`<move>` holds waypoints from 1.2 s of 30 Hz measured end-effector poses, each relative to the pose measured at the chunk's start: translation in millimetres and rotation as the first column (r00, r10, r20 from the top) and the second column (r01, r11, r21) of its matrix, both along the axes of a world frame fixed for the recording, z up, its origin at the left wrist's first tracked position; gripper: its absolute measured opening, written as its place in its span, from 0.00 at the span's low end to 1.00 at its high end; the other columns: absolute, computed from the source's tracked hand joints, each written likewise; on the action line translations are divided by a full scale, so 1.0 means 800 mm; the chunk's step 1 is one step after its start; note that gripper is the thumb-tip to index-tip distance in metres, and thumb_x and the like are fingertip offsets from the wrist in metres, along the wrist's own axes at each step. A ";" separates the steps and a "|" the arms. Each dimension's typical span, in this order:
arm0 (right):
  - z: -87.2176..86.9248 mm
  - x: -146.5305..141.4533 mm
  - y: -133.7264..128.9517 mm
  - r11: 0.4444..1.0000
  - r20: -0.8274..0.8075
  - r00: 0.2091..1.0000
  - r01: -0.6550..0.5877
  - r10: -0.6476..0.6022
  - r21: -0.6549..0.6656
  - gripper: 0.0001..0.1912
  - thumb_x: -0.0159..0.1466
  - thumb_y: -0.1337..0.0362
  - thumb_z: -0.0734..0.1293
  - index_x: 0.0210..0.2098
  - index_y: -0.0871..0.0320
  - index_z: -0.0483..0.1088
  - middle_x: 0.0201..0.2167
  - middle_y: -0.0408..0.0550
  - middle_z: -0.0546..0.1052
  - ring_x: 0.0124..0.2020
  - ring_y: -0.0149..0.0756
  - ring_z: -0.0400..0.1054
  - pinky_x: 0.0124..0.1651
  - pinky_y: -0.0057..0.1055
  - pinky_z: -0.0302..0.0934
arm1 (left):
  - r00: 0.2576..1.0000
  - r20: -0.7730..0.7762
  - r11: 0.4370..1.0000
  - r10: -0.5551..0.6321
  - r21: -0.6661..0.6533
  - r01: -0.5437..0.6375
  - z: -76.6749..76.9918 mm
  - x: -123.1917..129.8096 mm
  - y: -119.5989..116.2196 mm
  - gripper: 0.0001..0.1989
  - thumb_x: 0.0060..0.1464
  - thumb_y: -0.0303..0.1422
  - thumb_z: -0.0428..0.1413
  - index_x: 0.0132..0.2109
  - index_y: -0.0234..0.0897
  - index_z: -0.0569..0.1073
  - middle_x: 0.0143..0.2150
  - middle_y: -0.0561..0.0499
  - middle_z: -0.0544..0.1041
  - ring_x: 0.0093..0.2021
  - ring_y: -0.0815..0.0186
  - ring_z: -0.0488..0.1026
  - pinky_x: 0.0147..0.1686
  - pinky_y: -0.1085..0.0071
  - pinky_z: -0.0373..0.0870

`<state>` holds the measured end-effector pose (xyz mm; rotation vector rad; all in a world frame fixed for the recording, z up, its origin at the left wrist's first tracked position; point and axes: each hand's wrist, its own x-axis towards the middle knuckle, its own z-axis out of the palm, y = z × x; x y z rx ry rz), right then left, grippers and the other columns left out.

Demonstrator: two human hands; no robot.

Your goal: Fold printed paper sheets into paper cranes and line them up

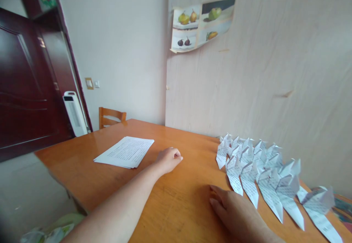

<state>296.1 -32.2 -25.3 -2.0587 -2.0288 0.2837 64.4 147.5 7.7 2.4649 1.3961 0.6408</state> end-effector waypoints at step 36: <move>0.023 -0.019 -0.004 1.000 0.006 1.000 0.017 -0.017 0.023 0.23 0.64 0.60 0.62 0.57 0.54 0.73 0.50 0.54 0.80 0.52 0.50 0.74 0.51 0.38 0.63 | 0.777 -0.079 0.778 0.625 0.142 -0.612 0.014 -0.238 0.070 0.25 0.59 0.43 0.48 0.58 0.36 0.72 0.59 0.37 0.74 0.57 0.47 0.71 0.52 0.56 0.67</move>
